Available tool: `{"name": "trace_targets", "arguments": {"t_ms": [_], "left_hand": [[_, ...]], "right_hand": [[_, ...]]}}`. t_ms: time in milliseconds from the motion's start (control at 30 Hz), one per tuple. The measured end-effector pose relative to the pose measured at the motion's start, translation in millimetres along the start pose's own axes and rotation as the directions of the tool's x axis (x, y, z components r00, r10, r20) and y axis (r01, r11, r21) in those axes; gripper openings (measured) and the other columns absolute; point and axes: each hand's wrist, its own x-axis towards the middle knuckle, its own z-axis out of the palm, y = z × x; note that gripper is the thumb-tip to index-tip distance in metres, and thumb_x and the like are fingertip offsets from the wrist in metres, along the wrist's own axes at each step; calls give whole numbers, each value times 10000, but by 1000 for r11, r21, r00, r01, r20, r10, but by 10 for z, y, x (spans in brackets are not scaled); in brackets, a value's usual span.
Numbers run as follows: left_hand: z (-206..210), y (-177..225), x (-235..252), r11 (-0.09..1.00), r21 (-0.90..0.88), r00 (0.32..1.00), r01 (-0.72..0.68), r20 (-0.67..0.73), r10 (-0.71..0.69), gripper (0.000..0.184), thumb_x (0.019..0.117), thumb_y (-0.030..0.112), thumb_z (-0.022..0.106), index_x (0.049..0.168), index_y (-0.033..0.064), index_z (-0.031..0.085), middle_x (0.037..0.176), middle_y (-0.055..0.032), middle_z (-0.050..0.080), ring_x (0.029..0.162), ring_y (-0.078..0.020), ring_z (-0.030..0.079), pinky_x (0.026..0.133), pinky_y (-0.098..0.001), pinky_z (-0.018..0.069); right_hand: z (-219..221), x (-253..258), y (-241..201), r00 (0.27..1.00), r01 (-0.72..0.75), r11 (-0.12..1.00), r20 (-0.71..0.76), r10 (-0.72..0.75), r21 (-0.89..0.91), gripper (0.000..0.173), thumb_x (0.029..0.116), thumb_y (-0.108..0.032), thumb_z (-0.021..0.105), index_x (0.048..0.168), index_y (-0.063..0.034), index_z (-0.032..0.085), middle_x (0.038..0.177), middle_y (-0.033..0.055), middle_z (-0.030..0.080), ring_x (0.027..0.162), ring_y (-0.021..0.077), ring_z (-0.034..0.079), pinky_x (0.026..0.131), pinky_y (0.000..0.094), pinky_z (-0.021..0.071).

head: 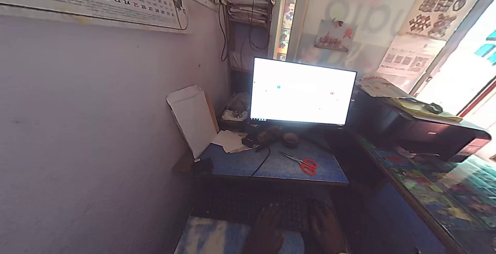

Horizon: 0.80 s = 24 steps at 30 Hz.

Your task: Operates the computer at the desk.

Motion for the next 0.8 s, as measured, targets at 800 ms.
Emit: {"name": "trace_targets", "arguments": {"t_ms": [800], "left_hand": [[-31, 22, 14, 1000, -8, 999, 21, 38, -21, 631, 1043, 510, 445, 1503, 80, 500, 1643, -79, 374, 1545, -275, 291, 1259, -497, 214]], "right_hand": [[-22, 7, 2, 993, 77, 996, -80, -81, -48, 400, 857, -310, 627, 1141, -68, 768, 1361, 152, 655, 1273, 362, 611, 1056, 522, 501]]}}
